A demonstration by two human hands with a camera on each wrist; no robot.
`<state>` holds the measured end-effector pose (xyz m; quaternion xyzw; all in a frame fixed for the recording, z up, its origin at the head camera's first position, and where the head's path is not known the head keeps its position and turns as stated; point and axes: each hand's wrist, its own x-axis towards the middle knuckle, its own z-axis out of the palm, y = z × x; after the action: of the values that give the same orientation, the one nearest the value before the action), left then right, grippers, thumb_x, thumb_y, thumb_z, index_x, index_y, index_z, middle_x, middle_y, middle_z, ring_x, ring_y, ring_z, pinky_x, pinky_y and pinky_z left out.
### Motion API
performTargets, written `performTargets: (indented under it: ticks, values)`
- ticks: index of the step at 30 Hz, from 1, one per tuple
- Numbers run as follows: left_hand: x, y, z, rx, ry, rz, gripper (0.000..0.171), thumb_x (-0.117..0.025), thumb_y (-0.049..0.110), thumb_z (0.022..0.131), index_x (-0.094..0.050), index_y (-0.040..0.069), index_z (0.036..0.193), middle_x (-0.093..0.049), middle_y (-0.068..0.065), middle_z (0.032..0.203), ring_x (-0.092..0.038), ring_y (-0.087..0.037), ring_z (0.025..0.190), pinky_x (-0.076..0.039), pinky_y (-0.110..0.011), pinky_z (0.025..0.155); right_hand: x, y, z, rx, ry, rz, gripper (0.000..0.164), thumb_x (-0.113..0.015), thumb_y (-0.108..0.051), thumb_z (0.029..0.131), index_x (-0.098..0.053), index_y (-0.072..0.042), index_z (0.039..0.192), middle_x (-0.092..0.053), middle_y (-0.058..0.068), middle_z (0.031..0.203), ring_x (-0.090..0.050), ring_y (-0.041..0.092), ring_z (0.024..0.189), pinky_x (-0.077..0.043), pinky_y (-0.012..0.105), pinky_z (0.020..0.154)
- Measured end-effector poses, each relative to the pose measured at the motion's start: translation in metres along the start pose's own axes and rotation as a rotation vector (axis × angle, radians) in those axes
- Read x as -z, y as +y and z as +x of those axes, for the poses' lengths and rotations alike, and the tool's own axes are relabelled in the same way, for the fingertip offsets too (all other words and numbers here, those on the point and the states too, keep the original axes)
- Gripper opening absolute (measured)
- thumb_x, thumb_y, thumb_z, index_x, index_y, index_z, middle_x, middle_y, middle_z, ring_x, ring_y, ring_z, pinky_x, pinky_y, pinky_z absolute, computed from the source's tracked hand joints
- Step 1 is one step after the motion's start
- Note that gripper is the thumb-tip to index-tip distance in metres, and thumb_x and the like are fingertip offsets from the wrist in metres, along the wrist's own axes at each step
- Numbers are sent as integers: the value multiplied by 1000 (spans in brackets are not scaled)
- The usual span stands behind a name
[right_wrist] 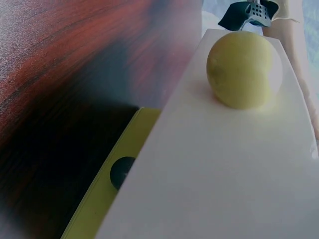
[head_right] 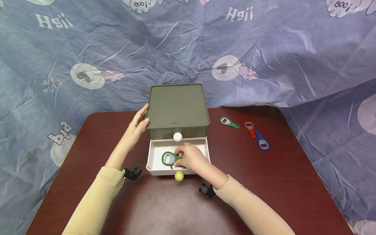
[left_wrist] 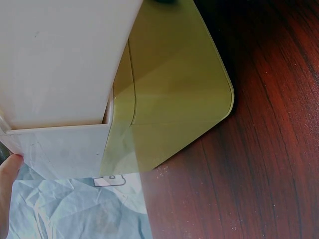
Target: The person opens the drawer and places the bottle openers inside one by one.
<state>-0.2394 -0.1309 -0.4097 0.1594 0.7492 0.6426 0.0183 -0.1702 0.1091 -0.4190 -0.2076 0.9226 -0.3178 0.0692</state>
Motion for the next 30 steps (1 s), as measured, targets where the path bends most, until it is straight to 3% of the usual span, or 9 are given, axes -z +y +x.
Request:
performTargets:
  ticks: [4,9,12,17,20,24,30]
  values:
    - [0,-1,0,-5,3,5,57,-46,23,105,-24,26,158,-22,-1,164,-23,-20,150,-28,-49,118,-1,1,-1,22,17,-10,25,-88,-15,71,-75,-9,91,-64,-1,80,-59,11,75,-46,20,69]
    - [0,-1,1,-7,-4,-5,57,-45,22,105,-23,25,158,-22,-2,164,-23,-21,150,-28,-50,118,5,1,-6,47,32,36,21,-84,-14,76,-74,-8,94,-67,-1,81,-59,6,72,-47,18,68]
    - [0,-1,1,-3,-4,-7,57,-45,23,105,-23,26,158,-22,-2,164,-23,-21,150,-28,-50,118,12,-1,-12,39,23,120,17,-79,-14,81,-75,-8,96,-69,-2,82,-60,5,72,-49,19,68]
    - [1,-1,1,-7,-10,-18,57,-44,22,105,-23,25,158,-22,-4,164,-23,-23,150,-28,-51,118,26,-9,-25,-36,-16,317,14,-72,-14,87,-74,-7,99,-73,5,88,-66,20,71,-54,26,63]
    - [0,-1,0,-4,-7,-25,57,-45,22,105,-23,25,158,-22,-3,164,-24,-21,150,-29,-50,118,30,-12,-35,-32,-35,405,15,-70,-13,89,-73,-5,102,-73,12,93,-69,27,75,-55,25,64]
    - [1,0,0,1,-5,-23,57,-46,22,105,-24,26,157,-23,-1,164,-25,-20,150,-29,-50,118,28,-15,-50,-1,-101,512,18,-69,-15,91,-71,-4,105,-73,15,94,-69,19,81,-55,22,71]
    - [1,0,0,3,-12,-12,57,-44,22,106,-22,25,158,-21,-2,164,-23,-22,150,-28,-52,118,16,-12,-69,47,-260,684,22,-62,-13,96,-66,6,108,-71,22,93,-68,8,78,-58,27,71]
